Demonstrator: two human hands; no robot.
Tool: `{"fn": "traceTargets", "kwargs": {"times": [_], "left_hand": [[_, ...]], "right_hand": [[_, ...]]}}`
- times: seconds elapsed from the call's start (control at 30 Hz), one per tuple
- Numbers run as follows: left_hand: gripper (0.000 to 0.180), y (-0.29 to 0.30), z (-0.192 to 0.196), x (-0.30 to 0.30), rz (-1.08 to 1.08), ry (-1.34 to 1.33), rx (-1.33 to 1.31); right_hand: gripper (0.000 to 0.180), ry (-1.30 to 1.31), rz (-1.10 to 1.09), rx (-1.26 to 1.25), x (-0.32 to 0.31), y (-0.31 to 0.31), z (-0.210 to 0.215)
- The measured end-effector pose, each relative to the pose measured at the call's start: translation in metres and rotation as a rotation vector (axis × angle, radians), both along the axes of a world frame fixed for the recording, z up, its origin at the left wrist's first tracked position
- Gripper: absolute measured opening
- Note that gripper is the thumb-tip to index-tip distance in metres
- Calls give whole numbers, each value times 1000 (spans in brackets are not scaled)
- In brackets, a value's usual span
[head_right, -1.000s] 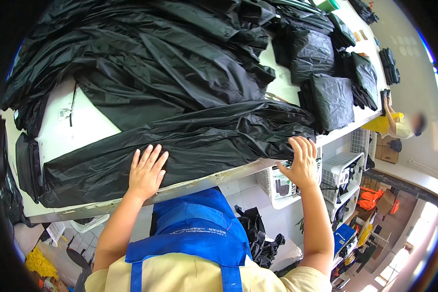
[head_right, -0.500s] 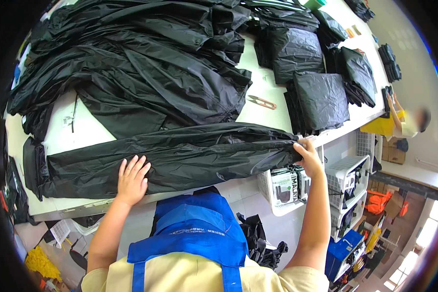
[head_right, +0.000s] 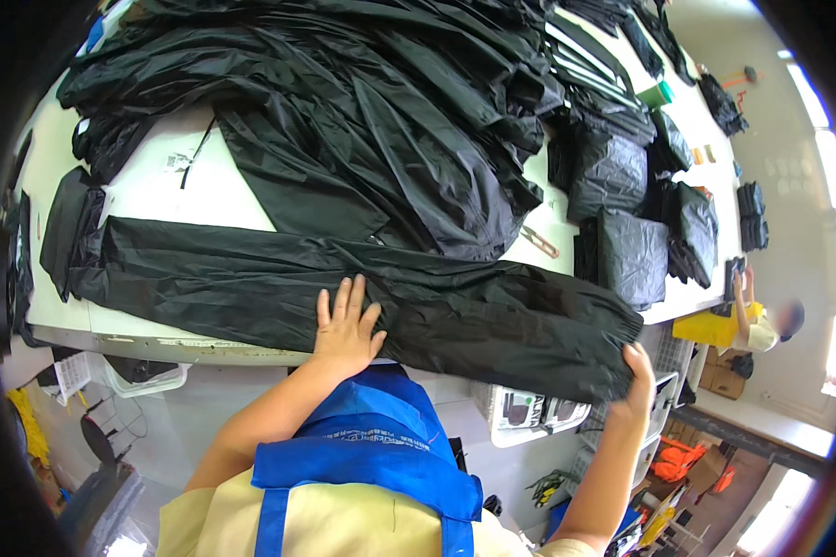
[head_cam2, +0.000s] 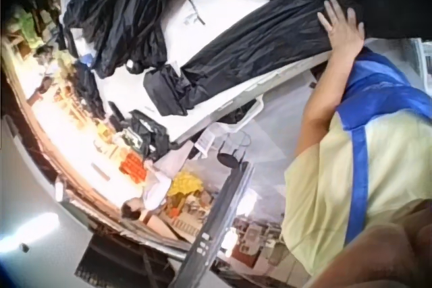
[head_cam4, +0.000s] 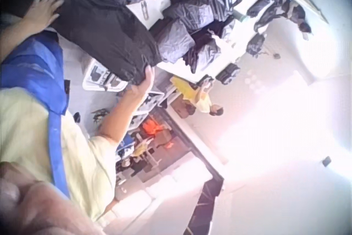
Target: The person trims excess black fabric pieces on a worktable using shears. They repeatedly pick up fabric, align edges, cut along seams, and place trimmed pieces aside. The process continues with multiple fabric items handled one at a time.
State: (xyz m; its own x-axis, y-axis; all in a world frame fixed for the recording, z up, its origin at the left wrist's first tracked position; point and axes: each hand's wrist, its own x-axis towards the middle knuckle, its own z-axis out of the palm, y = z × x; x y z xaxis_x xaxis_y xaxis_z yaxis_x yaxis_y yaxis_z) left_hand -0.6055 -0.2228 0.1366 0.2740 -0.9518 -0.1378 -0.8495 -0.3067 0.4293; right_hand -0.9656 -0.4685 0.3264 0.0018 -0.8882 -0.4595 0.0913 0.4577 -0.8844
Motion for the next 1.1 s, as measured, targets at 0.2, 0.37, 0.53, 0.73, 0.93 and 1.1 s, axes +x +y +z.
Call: {"fn": "traceTargets", "kwargs": {"times": [0.2,0.37,0.53,0.73,0.93,1.1], "left_hand": [[45,-14,-6,-19,-231,172,-144],[42,17,0,-17,-352,282,-153],[40,99,42,51,-154,763,226],[51,195,49,156,999,224,-518],[56,185,26,191,1006,482,-244],[54,251,6,237,890,463,-433]], "right_hand": [[77,-102,994,-31,335,164,94],[71,303,1349,-250,476,256,-131],[71,98,1718,-896,415,229,-89],[112,891,1072,-1164,203,167,-131],[62,513,480,-157,195,194,-186],[22,846,466,-663,182,180,-189]]}}
